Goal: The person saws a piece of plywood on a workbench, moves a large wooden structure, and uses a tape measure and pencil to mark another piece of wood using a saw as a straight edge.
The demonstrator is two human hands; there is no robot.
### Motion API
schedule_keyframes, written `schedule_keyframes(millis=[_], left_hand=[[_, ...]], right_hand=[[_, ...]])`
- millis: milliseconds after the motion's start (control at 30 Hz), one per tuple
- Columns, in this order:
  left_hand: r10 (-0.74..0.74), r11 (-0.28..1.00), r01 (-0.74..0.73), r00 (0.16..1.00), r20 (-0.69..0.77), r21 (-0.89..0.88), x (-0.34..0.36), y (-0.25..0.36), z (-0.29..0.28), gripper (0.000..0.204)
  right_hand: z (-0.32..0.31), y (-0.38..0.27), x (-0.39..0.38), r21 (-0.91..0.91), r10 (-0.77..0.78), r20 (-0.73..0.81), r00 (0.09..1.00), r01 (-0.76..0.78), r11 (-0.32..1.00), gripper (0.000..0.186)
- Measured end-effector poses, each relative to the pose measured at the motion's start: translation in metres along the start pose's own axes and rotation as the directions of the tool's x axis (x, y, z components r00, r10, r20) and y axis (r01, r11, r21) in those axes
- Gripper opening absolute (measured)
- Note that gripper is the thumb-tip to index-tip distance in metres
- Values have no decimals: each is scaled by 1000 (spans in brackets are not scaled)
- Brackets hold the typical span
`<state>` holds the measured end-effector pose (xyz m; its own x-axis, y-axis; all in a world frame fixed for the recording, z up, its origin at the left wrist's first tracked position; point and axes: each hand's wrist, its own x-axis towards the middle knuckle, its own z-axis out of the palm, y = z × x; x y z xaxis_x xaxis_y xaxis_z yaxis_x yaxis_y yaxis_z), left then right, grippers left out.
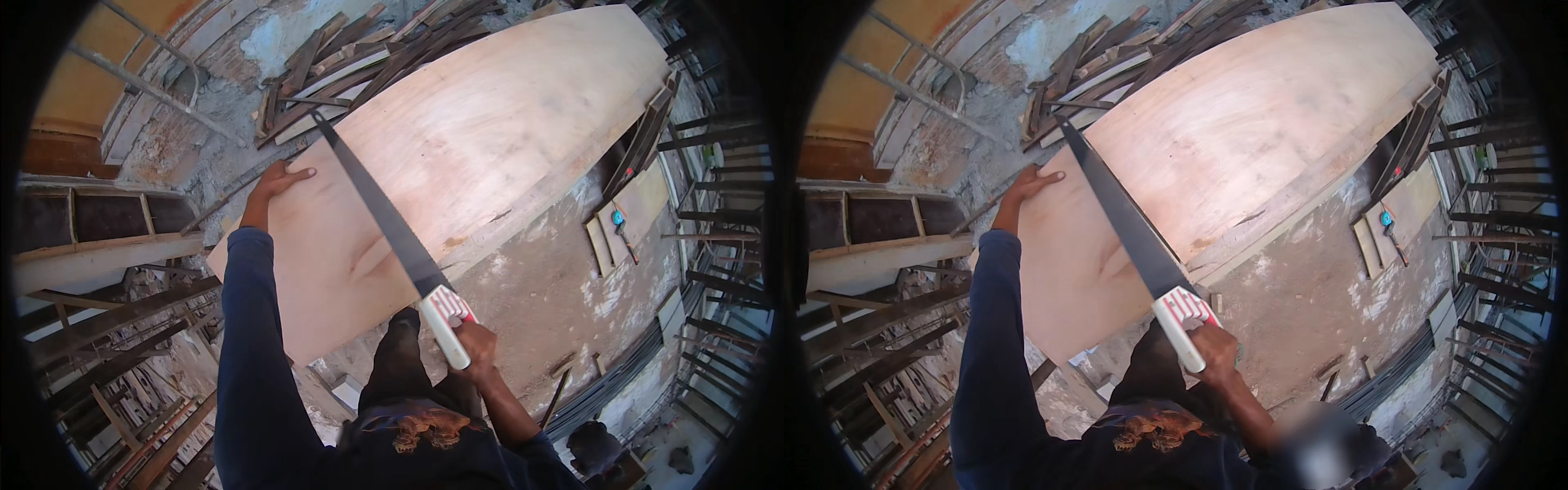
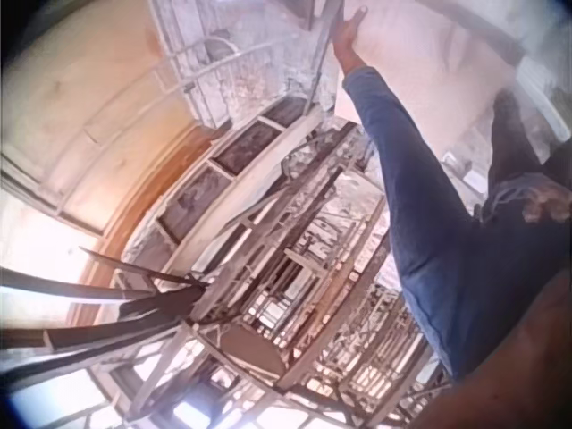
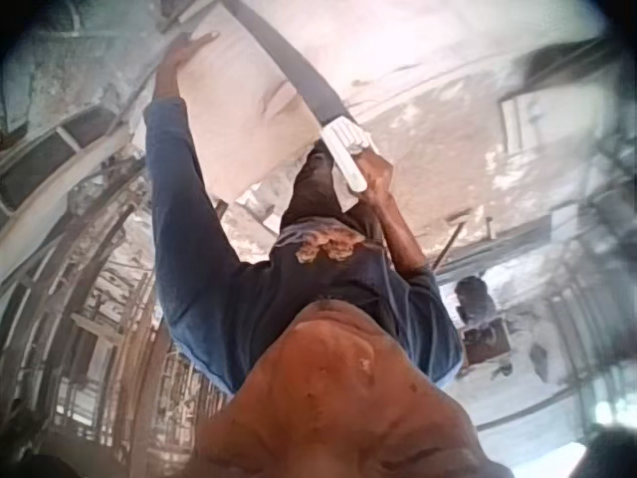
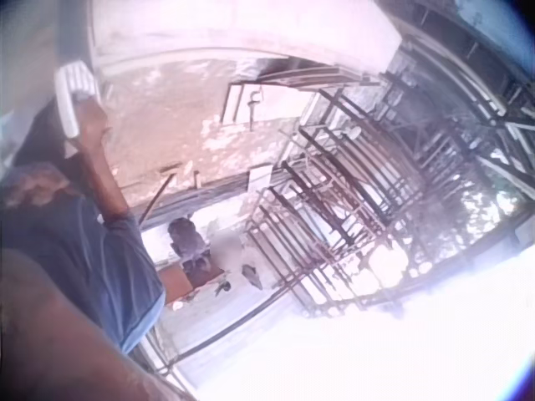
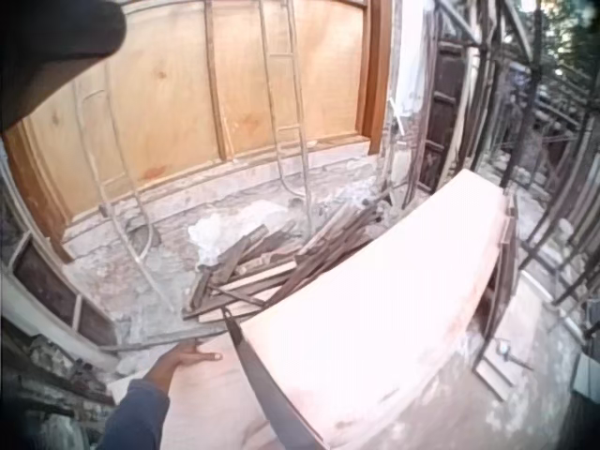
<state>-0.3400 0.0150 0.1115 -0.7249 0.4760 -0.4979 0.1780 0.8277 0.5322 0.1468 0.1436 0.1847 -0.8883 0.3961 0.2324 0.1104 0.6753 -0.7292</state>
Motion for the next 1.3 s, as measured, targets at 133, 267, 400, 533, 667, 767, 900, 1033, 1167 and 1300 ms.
schedule_keyframes(millis=[133, 267, 400, 533, 667, 767, 900, 1033, 1167, 1300], left_hand=[[112, 959, -126, 991, 71, 255, 39, -24, 33, 73], [220, 975, -204, 946, -236, 90, 21, -140, 61, 56], [393, 913, -370, 910, -130, 172, -21, -150, 104, 64], [272, 933, -202, 938, -215, 299, -89, -152, 126, 83], [-60, 911, 313, 745, -664, 269, -149, -184, 158, 99], [-542, 628, 778, 424, -726, -14, -194, -230, 172, 107], [-738, 671, 619, 504, -449, -407, -215, -270, 172, 108], [-774, 442, 406, 624, -111, -800, -223, -352, 148, 109], [-849, 515, 629, 469, -244, -583, -219, -282, 159, 103], [-730, 684, 490, 461, -505, -541, -234, -236, 139, 100]], right_hand=[[30, -1, -1, -82, -63, 67, 996, 68, 994, 30], [86, -2, -4, -172, -103, 171, 980, 133, 976, 28], [117, 16, -2, -369, -21, 318, 948, 144, 918, 29], [135, 19, -5, -419, 7, 460, 888, 210, 883, 38], [136, 19, -2, -397, -24, 494, 869, 250, 883, 44], [114, 9, 18, -298, -52, 499, 865, 228, 927, 48], [98, 86, 23, -107, 340, -322, 883, -391, 914, 51], [64, 175, 89, 704, 955, 1, 297, -678, 210, 69], [43, 226, 120, 644, 992, 72, 101, -764, 31, 75], [54, 191, 142, 30, 384, -676, 629, -497, 867, 62]])
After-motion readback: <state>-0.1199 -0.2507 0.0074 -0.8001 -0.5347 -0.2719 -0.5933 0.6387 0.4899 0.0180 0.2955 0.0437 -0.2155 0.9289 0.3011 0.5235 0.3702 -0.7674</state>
